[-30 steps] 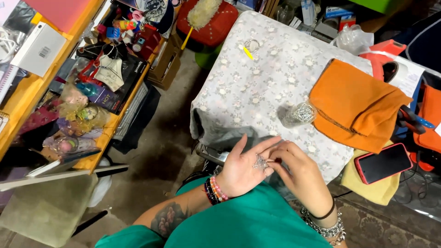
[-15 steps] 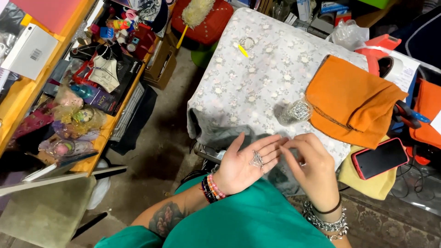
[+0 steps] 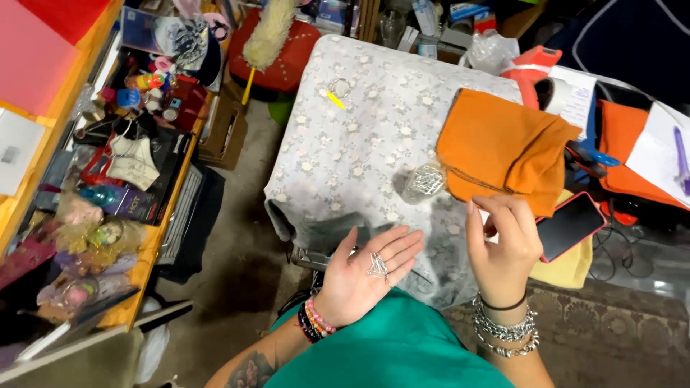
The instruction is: The person assembles small metal wire pieces into a spherical shape by hand on a table. They repeatedly pick up wire pieces, interlock them into the growing sphere, and adjust the structure. The person briefly walks to a display case and returns to continue assembling the sphere.
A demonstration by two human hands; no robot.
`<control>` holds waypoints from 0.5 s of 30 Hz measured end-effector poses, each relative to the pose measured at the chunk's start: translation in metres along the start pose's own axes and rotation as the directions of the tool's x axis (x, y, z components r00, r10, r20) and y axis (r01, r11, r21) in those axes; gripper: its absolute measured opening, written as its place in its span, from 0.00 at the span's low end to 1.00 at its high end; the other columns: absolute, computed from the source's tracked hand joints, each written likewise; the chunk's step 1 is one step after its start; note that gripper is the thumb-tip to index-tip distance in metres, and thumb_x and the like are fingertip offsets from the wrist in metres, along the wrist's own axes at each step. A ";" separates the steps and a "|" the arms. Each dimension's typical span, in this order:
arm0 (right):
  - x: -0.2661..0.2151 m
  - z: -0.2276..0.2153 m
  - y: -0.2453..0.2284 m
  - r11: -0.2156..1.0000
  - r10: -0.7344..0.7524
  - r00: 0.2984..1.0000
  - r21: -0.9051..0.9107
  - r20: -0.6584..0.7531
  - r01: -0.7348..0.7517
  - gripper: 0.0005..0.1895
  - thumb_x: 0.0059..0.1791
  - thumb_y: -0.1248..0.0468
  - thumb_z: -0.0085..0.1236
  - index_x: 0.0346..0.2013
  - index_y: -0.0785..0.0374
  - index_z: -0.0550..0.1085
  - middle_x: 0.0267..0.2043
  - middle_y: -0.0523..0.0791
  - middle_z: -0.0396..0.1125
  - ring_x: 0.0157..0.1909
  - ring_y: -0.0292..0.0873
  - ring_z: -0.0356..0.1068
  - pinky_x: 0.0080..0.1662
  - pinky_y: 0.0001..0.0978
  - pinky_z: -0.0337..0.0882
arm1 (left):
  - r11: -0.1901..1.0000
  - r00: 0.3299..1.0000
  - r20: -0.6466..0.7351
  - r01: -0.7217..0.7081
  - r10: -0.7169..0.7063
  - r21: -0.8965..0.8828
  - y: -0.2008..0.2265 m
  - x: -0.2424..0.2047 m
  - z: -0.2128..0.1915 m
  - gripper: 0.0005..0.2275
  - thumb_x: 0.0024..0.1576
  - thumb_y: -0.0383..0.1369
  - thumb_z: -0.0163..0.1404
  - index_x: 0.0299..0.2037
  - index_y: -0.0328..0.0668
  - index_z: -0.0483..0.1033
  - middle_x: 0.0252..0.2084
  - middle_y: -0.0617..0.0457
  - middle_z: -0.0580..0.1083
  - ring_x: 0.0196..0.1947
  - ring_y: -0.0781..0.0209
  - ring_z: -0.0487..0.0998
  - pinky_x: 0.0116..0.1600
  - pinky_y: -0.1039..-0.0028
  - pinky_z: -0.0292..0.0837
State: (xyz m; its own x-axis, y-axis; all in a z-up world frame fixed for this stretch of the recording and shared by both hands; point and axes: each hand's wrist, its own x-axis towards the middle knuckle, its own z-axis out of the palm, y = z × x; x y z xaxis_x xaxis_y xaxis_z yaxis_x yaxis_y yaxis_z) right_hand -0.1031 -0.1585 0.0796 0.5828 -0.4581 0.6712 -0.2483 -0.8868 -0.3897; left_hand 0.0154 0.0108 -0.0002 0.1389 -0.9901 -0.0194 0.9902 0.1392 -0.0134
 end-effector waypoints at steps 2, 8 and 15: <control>-0.022 -0.014 0.027 0.994 0.058 0.998 -0.089 -0.006 -0.058 0.03 0.57 0.75 0.58 0.44 0.75 0.75 0.40 0.54 0.66 0.31 0.46 0.59 0.39 0.37 0.64 | 0.999 0.998 -0.059 0.035 -0.034 0.002 -0.002 0.001 -0.012 0.29 0.66 0.51 0.40 0.65 0.30 0.66 0.66 0.34 0.64 0.65 0.46 0.64 0.73 0.60 0.57; -0.100 -0.048 0.125 0.831 0.266 0.961 -0.486 -0.081 -0.271 0.21 0.62 0.60 0.52 0.63 0.76 0.68 0.58 0.58 0.69 0.54 0.63 0.61 0.54 0.56 0.61 | 0.994 0.980 -0.163 0.109 -0.109 -0.012 -0.009 0.011 -0.020 0.19 0.67 0.45 0.43 0.48 0.32 0.74 0.38 0.48 0.73 0.32 0.60 0.68 0.44 0.69 0.62; -0.128 -0.049 0.147 0.725 0.513 0.857 -0.517 -0.037 -0.456 0.28 0.59 0.54 0.52 0.66 0.74 0.65 0.56 0.55 0.70 0.58 0.64 0.60 0.54 0.60 0.59 | 0.982 0.972 -0.150 0.185 -0.179 0.025 -0.018 0.019 -0.022 0.17 0.68 0.43 0.42 0.47 0.35 0.76 0.36 0.49 0.73 0.29 0.62 0.66 0.42 0.71 0.59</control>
State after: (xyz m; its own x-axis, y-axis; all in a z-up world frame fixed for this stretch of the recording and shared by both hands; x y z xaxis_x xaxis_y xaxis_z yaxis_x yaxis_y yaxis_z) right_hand -0.2517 -0.2331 -0.0328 0.3440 -0.8503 0.3984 -0.8454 -0.4651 -0.2627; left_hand -0.0006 -0.0104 -0.0227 -0.0450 -0.9850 -0.1664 0.9989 -0.0469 0.0081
